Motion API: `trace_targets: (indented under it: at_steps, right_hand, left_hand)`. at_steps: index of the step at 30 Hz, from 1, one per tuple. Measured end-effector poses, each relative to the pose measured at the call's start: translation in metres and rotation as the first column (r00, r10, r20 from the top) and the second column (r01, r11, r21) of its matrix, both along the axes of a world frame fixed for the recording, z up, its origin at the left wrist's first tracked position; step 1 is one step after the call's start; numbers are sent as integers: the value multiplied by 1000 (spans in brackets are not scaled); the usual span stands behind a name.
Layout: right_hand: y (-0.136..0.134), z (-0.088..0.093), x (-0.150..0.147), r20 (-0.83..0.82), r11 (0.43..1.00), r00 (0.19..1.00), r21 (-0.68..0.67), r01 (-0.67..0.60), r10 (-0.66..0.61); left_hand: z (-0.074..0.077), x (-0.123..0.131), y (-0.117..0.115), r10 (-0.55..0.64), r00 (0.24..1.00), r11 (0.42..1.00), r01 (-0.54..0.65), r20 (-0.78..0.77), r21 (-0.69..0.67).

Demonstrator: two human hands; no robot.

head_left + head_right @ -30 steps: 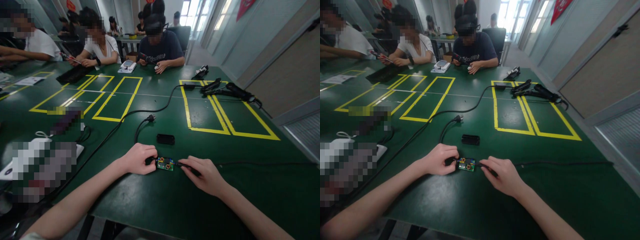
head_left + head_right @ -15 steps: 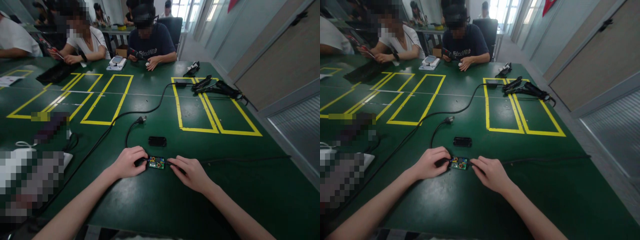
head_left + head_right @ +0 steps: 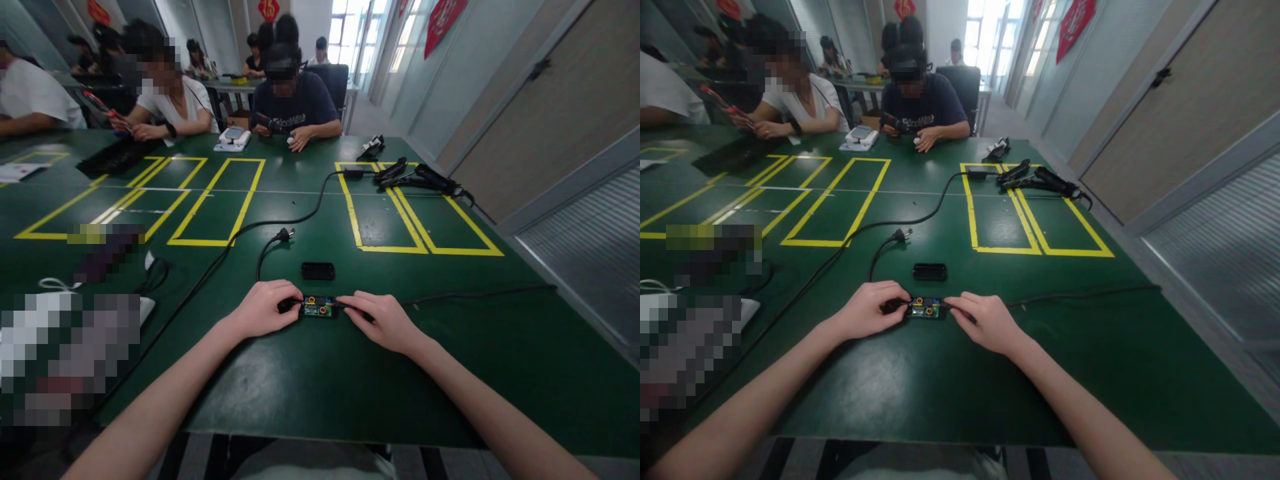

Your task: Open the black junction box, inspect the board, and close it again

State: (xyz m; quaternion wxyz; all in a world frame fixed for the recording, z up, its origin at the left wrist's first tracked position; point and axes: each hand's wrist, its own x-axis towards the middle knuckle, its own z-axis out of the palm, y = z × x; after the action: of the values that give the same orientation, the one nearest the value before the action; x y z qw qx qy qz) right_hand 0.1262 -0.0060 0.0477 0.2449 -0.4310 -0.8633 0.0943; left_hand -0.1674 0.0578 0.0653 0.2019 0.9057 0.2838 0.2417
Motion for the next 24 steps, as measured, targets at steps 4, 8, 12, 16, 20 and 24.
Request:
trace_targets:
  at_steps: [4,8,12,16,20,24]
  right_hand:
    - [1,-1,1,-11,1000,1000,0,4,-4]
    - [1,-1,-1,7,998,1000,67,-5,4]
    - [3,-1,-3,1,989,1000,145,5,-6]
    - [6,-2,-1,-52,986,999,168,1,7]
    - [6,-2,0,-44,985,998,168,-35,43]
    - [5,0,0,7,979,998,196,-59,59]
  left_hand:
    - [0,0,0,3,1000,1000,-3,12,1]
    - [-1,-1,0,-23,1000,1000,23,7,-12]
    - [-1,0,0,-32,999,999,31,19,22]
    - [1,1,2,-37,998,998,35,42,48]
    - [3,1,1,-48,996,999,47,78,17]
    - [2,0,0,-57,996,998,58,70,-1]
